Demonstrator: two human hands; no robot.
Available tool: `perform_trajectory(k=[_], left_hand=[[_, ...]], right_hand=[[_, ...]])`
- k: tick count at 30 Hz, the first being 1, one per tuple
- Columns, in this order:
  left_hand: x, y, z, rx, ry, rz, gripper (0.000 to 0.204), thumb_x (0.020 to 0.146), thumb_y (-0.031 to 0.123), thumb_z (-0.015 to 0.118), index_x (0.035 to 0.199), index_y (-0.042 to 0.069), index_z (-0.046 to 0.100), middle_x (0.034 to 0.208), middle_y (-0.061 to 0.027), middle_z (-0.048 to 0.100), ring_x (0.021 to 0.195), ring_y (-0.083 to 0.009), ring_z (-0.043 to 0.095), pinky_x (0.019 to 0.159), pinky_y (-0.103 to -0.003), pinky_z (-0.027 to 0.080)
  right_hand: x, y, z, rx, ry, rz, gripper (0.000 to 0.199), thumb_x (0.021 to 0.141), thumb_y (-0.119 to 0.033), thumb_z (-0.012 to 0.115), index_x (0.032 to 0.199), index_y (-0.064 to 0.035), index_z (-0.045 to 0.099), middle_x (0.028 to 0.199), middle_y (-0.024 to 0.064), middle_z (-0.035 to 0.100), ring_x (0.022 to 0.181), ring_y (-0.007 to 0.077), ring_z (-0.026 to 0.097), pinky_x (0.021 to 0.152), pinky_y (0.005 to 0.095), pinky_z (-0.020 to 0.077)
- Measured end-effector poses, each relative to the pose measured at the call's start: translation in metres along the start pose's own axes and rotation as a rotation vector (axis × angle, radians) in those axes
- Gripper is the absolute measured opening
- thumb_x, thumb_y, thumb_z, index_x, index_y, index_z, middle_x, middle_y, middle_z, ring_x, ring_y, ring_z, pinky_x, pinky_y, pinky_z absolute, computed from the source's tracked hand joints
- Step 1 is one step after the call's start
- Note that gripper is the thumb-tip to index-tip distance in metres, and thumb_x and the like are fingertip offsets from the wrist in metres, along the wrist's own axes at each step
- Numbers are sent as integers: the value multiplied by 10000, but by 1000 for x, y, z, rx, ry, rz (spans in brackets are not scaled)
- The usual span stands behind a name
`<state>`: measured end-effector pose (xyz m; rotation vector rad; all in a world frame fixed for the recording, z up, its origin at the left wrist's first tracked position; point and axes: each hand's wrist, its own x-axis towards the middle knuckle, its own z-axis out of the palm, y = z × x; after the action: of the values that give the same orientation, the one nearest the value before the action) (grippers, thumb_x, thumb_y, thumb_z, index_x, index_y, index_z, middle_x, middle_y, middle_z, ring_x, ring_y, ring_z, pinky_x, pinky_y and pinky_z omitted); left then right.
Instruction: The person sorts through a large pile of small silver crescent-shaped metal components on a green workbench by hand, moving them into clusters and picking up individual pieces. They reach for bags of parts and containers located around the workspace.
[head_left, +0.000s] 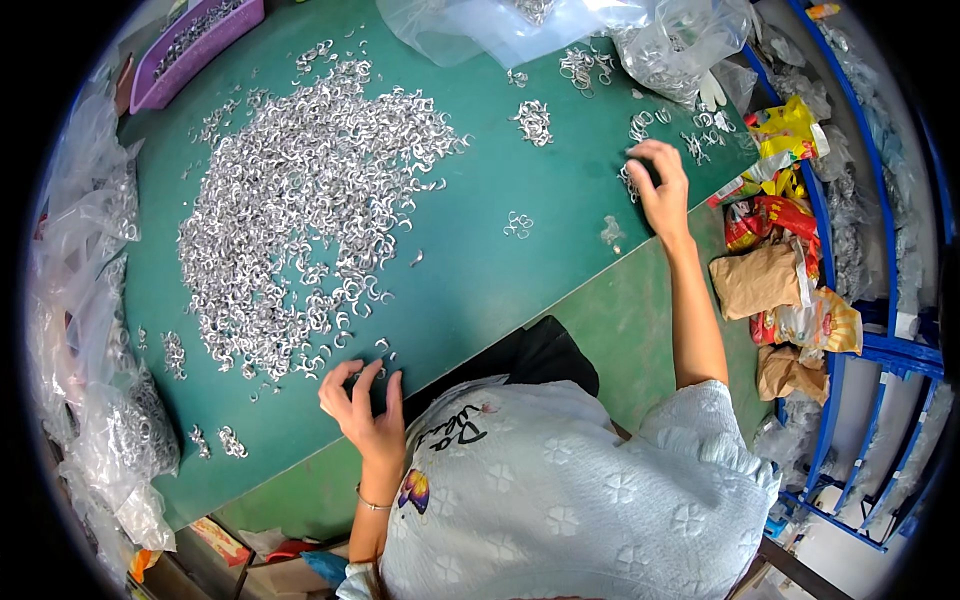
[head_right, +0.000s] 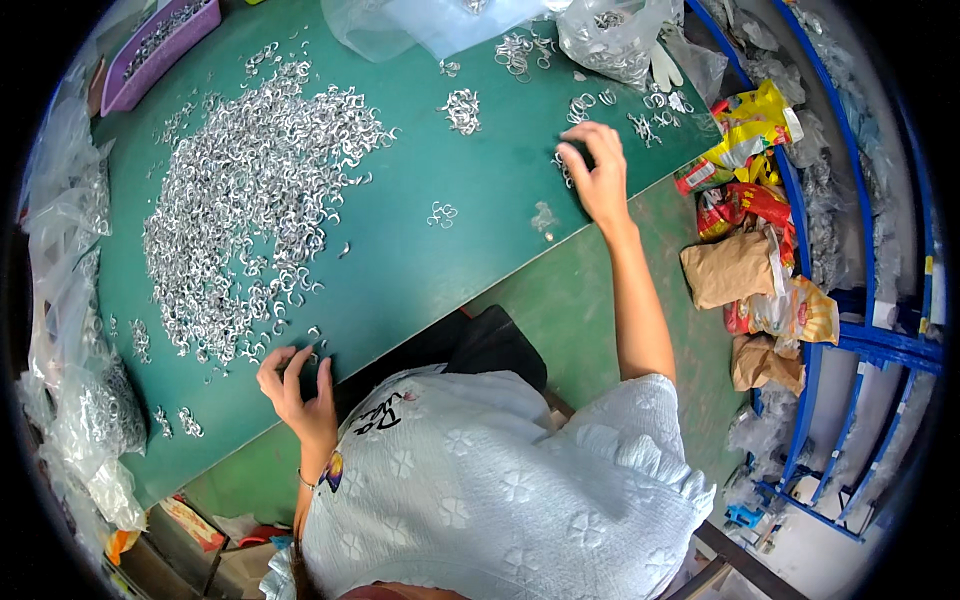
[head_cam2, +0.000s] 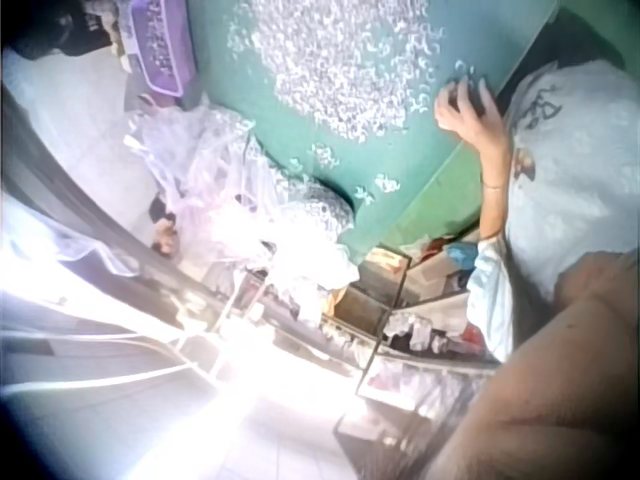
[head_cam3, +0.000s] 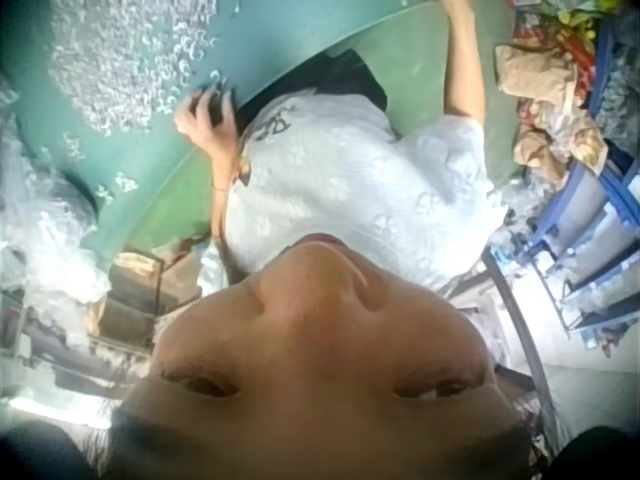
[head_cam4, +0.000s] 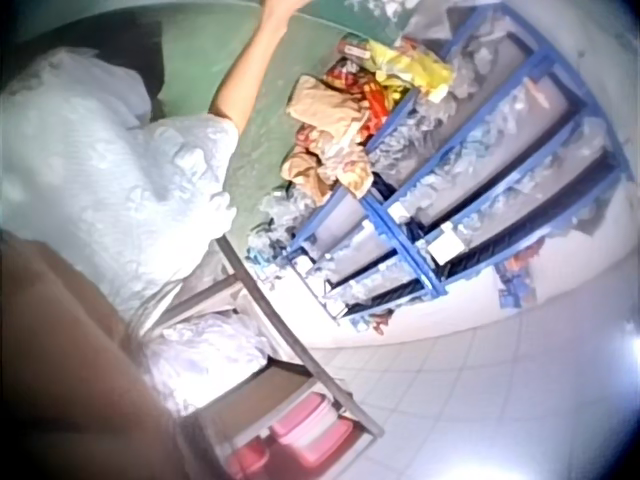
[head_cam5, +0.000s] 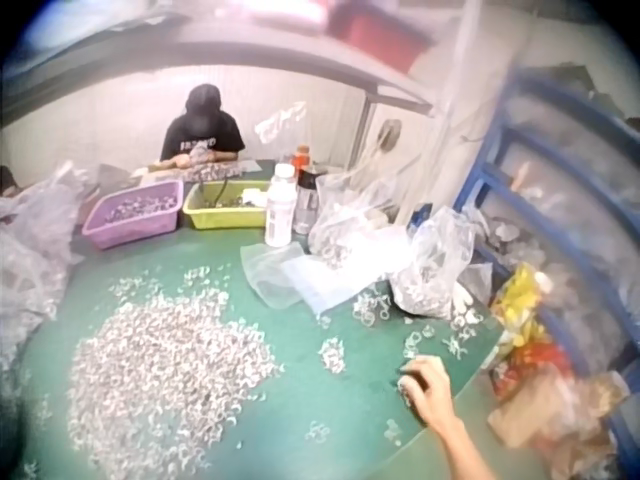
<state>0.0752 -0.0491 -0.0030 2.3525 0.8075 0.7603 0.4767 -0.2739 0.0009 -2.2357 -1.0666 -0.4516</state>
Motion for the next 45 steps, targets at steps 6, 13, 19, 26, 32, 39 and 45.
perform_trajectory(k=[6,13,19,26,32,39,45], left_hand=[[3,0,1,21,18,29,341,676,-43,789,990,33,680,1066,-115,568,999,-301,534,852,-392,434],[4,3,0,50,19,22,316,690,-44,780,979,32,676,1057,-113,571,1003,-307,534,867,-402,432],[6,6,2,57,11,20,305,696,-43,777,973,33,675,1060,-116,573,1017,-311,536,892,-412,424],[4,1,0,67,-2,40,341,690,-7,790,1009,48,685,1079,-117,586,1030,-319,543,922,-421,406],[5,3,-12,77,-28,-39,399,663,28,820,1032,39,668,1082,-123,597,1019,-307,555,897,-398,417],[5,9,-13,35,-115,-116,447,691,102,827,1098,58,649,1129,-105,547,1027,-274,516,894,-382,367],[-5,-5,-17,38,-115,-133,422,726,130,805,1107,72,631,1138,-107,537,1046,-287,511,891,-407,348]], right_hand=[[33,51,-1,-327,-81,4,676,818,-452,717,1302,-32,501,1346,160,484,1267,345,425,1052,457,318],[51,95,12,-311,-189,114,593,896,-439,639,1285,-6,521,1346,176,499,1269,342,444,1064,435,347],[55,82,9,-491,43,30,451,846,-356,709,1131,-17,622,1122,124,646,1078,312,574,945,416,417],[71,8,19,-308,31,-99,240,823,-197,735,1030,-84,693,1092,73,643,1041,279,567,890,380,418],[31,-150,20,318,-493,-183,249,832,-98,697,1064,-15,660,1121,140,631,995,331,600,876,409,468],[-31,-242,58,588,-670,-356,324,779,-84,723,1094,-35,665,1097,89,603,951,282,561,789,388,447],[-41,-257,81,496,-619,-376,330,779,-85,714,1107,-84,680,1112,69,595,975,269,545,803,378,414]])
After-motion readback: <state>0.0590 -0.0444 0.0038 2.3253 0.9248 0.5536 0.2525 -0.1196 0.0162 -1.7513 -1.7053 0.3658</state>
